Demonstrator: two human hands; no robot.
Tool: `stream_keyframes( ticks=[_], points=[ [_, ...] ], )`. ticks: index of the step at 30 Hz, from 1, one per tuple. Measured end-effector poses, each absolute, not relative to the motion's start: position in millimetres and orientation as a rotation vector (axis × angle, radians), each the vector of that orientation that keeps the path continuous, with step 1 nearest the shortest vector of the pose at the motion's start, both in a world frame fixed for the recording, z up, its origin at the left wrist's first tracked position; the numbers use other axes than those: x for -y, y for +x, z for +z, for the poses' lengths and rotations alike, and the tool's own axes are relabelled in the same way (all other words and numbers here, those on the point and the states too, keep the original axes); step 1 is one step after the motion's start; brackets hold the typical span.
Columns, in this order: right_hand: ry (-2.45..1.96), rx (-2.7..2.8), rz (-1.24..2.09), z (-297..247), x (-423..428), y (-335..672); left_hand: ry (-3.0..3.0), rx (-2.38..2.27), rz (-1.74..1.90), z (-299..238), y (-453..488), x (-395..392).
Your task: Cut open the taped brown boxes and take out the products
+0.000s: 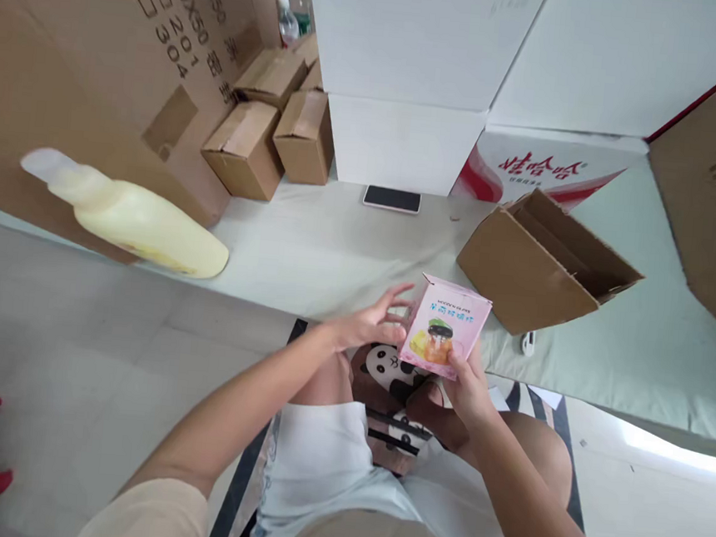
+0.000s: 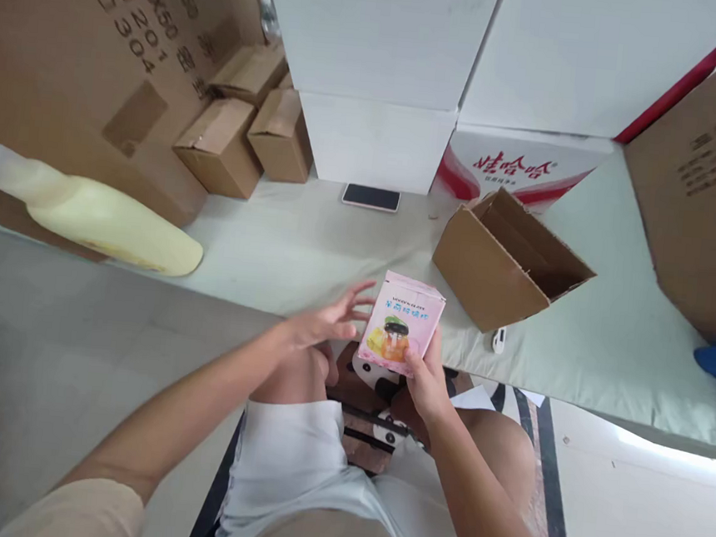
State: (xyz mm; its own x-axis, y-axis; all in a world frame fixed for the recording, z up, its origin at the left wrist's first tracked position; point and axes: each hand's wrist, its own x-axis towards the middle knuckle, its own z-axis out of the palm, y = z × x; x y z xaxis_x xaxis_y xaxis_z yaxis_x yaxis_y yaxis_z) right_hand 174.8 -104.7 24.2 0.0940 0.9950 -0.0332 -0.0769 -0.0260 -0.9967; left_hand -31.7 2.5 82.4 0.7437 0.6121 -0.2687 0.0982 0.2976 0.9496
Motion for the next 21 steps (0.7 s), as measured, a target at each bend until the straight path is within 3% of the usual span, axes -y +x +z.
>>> stream_keyframes(
  ticks=[5,11,16,21],
  points=[
    [-0.925,0.798,1.313,84,-15,159,1.291,-0.674,0.864,94,7,-69],
    [-1.23,0.557,1.294,136,-155,148,1.121,-1.144,0.857,155,23,-178],
    [-1.295,0.539,1.316,130,-165,139,1.11,-1.28,0.801,150,24,-181],
    [-1.023,0.654,1.338,126,-96,157,1.291,-1.098,0.934,122,11,-129]
  ],
)
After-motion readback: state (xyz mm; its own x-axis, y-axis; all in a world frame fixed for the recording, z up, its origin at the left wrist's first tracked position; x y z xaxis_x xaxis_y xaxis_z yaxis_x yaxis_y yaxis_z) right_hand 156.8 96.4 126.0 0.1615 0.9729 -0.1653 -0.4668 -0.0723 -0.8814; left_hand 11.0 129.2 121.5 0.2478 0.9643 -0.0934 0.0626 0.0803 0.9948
